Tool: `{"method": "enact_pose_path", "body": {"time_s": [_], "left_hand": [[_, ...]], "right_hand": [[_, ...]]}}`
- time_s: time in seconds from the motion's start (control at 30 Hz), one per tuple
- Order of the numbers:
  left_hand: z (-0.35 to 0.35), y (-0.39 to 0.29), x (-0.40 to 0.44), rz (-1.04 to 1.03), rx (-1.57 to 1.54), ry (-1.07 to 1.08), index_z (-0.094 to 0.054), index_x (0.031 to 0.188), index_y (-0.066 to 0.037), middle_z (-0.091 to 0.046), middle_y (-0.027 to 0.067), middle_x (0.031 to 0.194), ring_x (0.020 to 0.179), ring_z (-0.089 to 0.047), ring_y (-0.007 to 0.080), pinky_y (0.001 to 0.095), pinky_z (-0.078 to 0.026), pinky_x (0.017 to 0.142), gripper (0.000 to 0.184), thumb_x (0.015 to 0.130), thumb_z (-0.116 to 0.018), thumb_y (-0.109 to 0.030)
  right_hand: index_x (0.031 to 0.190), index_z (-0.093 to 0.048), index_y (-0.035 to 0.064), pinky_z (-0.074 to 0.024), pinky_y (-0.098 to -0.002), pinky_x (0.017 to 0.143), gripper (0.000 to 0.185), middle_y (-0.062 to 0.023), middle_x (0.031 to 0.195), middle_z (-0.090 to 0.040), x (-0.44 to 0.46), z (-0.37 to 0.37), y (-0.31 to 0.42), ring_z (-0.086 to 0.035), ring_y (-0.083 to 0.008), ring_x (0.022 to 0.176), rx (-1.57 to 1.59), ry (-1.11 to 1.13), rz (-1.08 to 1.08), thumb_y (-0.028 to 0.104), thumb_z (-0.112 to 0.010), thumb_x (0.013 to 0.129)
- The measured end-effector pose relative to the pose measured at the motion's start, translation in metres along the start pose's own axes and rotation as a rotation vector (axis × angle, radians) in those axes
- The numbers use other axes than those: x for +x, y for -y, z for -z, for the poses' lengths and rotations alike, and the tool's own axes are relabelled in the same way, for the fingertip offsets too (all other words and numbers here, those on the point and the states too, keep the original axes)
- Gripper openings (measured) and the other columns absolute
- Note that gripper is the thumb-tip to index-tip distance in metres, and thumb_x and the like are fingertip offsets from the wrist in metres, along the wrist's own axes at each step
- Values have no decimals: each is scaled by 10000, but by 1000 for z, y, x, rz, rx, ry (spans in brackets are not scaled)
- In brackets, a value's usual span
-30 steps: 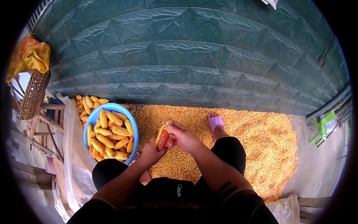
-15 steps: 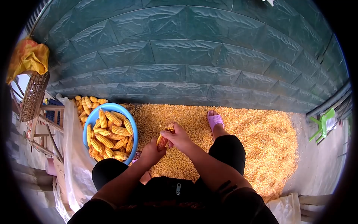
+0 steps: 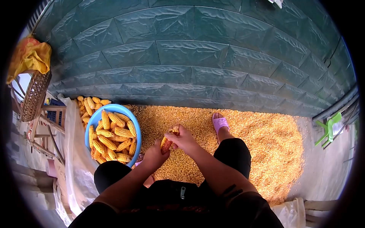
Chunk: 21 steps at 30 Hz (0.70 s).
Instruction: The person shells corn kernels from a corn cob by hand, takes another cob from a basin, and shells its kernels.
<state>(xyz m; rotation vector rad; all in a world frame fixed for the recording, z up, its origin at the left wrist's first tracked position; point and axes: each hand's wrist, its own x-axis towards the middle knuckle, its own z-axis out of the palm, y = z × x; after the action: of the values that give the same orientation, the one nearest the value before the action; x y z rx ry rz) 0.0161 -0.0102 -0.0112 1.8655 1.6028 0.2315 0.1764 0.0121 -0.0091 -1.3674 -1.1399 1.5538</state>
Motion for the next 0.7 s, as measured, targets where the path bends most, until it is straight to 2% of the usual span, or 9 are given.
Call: {"method": "enact_pose_path", "body": {"time_s": [0.13,0.17,0.27,0.37,0.47,0.53,0.57,0.63,0.7], "left_hand": [[0,1,1,-76,-17,-32,-429,915,2,-593,224,686,645,-600,387,461,-486,582,351,747,-601,-253],[0,1,2,-83,-20,-34,-427,916,2,-593,224,687,646,-600,386,461,-487,583,355,747,-600,-258],[2,-3,0,-77,18,-30,-427,913,1,-592,222,686,646,-599,384,459,-487,585,359,745,-601,-265],[-4,4,1,-72,46,-15,-435,908,1,-593,214,686,645,-600,376,452,-486,587,365,738,-609,-271],[-2,9,1,-68,25,25,-442,921,8,-596,202,694,643,-601,369,443,-482,586,378,730,-621,-265],[-1,8,0,-57,15,60,-443,935,13,-599,197,701,639,-600,367,439,-480,583,386,726,-628,-255],[-1,7,0,-96,-88,15,-447,934,20,-599,194,706,640,-605,351,430,-477,587,393,719,-640,-247],[-3,6,3,-137,-194,-36,-451,934,27,-599,192,711,641,-609,335,422,-475,591,400,712,-653,-239],[-5,8,7,-138,-424,24,-481,950,6,-562,97,612,525,-567,211,351,-454,512,371,750,-649,-258]], "right_hand": [[983,-530,35,-420,-237,497,330,-35,809,-579,1,6,1,-514,-94,540,117,46,-39,331,-583,847],[981,-530,33,-421,-236,498,330,-38,807,-579,0,8,3,-517,-97,542,239,58,-90,330,-583,846],[971,-531,26,-431,-237,507,323,-51,807,-572,-1,8,13,-522,-109,547,217,17,-128,319,-580,844],[977,-518,18,-444,-246,518,293,-57,813,-564,5,5,-5,-521,-114,547,236,-20,-147,259,-596,831],[998,-499,22,-456,-245,531,279,-57,822,-562,4,0,-17,-525,-110,567,111,27,-55,201,-612,815],[1042,-474,35,-469,-254,549,300,-54,845,-565,2,-2,-13,-540,-105,626,239,30,-48,153,-617,807],[1042,-474,35,-469,-254,549,300,-54,845,-565,0,-1,-10,-540,-105,626,240,31,-47,153,-617,807],[1081,-453,30,-492,-268,595,330,-64,891,-566,-1,3,-1,-574,-123,739,137,93,-47,153,-606,816],[1108,-427,14,-489,-267,586,378,-89,922,-566,-1,1,-2,-577,-134,763,120,48,38,156,-610,808]]}}
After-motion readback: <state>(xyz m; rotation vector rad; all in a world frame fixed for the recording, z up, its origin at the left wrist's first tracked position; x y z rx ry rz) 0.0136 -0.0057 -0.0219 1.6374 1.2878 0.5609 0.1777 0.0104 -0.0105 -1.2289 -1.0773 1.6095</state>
